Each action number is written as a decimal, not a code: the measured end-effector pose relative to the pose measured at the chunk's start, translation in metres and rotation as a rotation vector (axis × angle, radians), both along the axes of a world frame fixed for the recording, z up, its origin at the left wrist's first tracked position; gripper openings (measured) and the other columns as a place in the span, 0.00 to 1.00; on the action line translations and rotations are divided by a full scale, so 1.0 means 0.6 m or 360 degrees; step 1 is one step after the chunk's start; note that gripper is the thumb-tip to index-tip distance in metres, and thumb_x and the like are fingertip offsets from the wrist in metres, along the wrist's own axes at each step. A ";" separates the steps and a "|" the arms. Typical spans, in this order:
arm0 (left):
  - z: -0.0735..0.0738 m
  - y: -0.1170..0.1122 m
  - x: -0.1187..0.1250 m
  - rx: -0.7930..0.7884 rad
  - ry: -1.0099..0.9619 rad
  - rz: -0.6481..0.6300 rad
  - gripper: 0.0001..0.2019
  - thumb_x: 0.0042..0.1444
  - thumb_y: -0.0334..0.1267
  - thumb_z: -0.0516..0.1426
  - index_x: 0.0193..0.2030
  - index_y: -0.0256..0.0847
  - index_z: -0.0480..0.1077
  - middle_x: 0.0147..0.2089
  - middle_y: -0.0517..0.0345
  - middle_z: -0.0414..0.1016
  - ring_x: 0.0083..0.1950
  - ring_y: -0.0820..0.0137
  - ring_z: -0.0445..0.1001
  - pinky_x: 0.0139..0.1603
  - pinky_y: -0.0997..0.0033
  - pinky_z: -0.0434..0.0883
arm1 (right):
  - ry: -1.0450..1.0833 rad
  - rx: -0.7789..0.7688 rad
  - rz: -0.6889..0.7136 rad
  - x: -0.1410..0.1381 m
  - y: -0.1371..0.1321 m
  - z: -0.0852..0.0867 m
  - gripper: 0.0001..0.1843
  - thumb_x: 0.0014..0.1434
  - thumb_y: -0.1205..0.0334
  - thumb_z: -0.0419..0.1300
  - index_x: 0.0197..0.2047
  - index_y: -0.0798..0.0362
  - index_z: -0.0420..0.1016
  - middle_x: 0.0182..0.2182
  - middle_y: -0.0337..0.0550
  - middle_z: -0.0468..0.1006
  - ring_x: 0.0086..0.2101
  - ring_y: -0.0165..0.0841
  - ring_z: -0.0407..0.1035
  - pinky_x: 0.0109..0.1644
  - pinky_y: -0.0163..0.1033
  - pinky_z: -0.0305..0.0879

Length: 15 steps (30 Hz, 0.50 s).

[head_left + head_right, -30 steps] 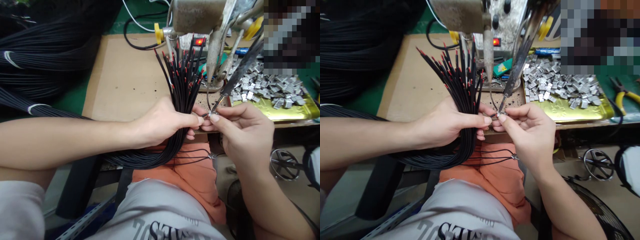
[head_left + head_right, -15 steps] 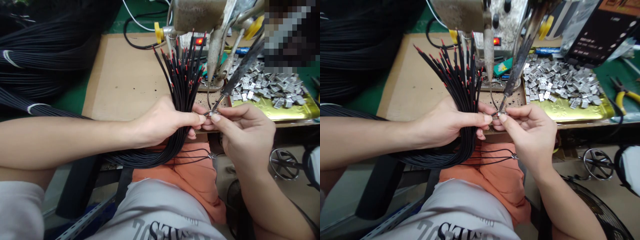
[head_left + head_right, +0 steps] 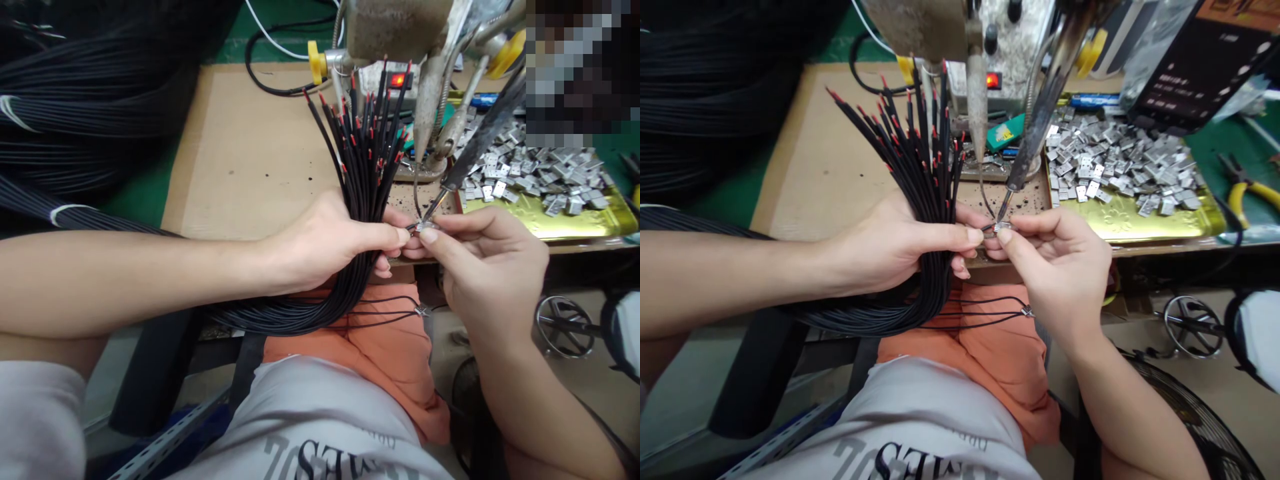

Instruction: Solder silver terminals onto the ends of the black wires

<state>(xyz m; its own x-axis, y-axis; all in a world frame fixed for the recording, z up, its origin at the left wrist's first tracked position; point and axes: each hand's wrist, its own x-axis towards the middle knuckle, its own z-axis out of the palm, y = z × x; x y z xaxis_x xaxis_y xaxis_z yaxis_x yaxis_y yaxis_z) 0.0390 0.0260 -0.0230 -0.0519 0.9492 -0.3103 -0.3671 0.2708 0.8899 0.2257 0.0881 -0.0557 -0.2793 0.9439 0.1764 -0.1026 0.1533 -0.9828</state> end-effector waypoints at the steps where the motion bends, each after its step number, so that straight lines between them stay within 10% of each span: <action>1: 0.000 0.000 0.000 0.0002 0.0008 -0.0001 0.06 0.55 0.26 0.70 0.40 0.35 0.87 0.35 0.54 0.87 0.30 0.72 0.82 0.32 0.72 0.85 | 0.0001 -0.0003 0.0002 0.000 0.000 0.000 0.11 0.60 0.72 0.80 0.39 0.48 0.87 0.33 0.38 0.90 0.29 0.36 0.88 0.38 0.37 0.91; 15: 0.005 -0.001 0.003 -0.0008 -0.0034 0.0019 0.07 0.54 0.25 0.71 0.41 0.33 0.84 0.32 0.56 0.84 0.30 0.71 0.82 0.31 0.73 0.83 | 0.0028 0.0048 0.0010 -0.002 0.002 -0.003 0.12 0.60 0.70 0.81 0.41 0.46 0.86 0.33 0.37 0.90 0.30 0.38 0.88 0.38 0.44 0.92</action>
